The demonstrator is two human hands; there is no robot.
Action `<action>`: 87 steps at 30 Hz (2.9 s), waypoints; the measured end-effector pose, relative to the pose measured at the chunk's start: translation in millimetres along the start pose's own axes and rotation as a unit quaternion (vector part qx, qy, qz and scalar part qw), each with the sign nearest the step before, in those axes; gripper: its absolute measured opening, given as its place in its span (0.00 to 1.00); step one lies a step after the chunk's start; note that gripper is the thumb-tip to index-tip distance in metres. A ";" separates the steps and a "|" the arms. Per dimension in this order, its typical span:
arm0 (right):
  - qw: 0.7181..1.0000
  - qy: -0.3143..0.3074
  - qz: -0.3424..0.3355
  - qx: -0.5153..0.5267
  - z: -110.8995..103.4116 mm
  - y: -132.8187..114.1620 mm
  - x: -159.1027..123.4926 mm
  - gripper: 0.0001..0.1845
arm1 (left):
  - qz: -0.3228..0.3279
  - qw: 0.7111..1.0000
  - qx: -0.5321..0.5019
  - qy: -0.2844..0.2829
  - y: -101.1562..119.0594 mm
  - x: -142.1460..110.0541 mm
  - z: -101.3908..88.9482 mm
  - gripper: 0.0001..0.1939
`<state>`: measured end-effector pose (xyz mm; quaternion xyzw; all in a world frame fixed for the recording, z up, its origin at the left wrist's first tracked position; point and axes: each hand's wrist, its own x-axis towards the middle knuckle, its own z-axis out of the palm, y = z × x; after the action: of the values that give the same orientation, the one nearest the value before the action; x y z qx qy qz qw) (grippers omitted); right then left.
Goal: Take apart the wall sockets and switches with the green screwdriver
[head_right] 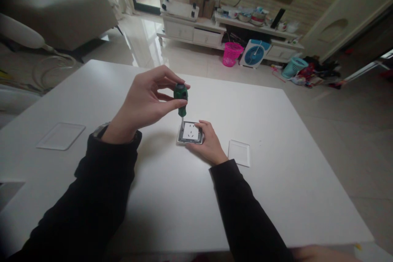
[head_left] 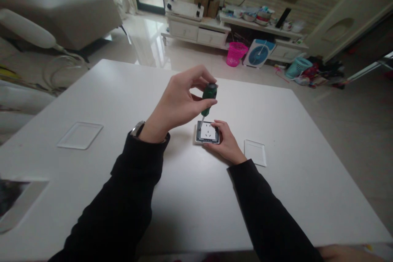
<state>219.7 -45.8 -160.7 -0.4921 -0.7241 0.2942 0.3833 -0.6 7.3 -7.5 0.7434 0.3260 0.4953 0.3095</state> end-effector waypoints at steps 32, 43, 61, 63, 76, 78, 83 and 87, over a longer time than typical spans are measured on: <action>1.000 0.003 0.002 0.001 0.1 -1.7 0.9 0.38 | 0.036 0.998 0.031 -0.037 0.7 0.3 1.7 0.17; 1.000 0.004 0.007 0.001 -0.2 -5.0 0.5 0.38 | 0.057 0.995 0.032 -0.072 3.1 -0.3 0.9 0.15; 1.000 0.007 0.001 -0.002 1.6 -0.9 0.3 0.38 | 0.051 0.996 0.048 -0.046 -1.8 1.9 2.2 0.16; 1.000 0.007 0.001 -0.003 1.1 -1.9 0.2 0.38 | 0.057 0.996 0.049 -0.038 -2.5 2.1 2.7 0.15; 1.000 0.008 -0.002 -0.005 1.0 -1.7 0.4 0.38 | 0.065 0.996 0.035 -0.058 -0.8 0.9 2.3 0.20; 1.000 0.008 0.002 -0.004 1.0 -1.8 0.1 0.38 | 0.067 0.995 0.048 -0.057 0.0 0.6 3.3 0.18; 1.000 0.006 0.005 -0.004 1.0 -1.3 -0.3 0.38 | 0.067 0.995 0.048 -0.061 -2.7 0.6 5.4 0.17; 1.000 0.004 0.004 0.002 1.1 -0.5 0.2 0.38 | 0.050 0.996 0.032 -0.060 -6.5 0.5 4.0 0.19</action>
<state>218.6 -45.9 -160.8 -0.4956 -0.7200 0.2955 0.3855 2.1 11.0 -13.5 0.7967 0.2852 0.4538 0.2792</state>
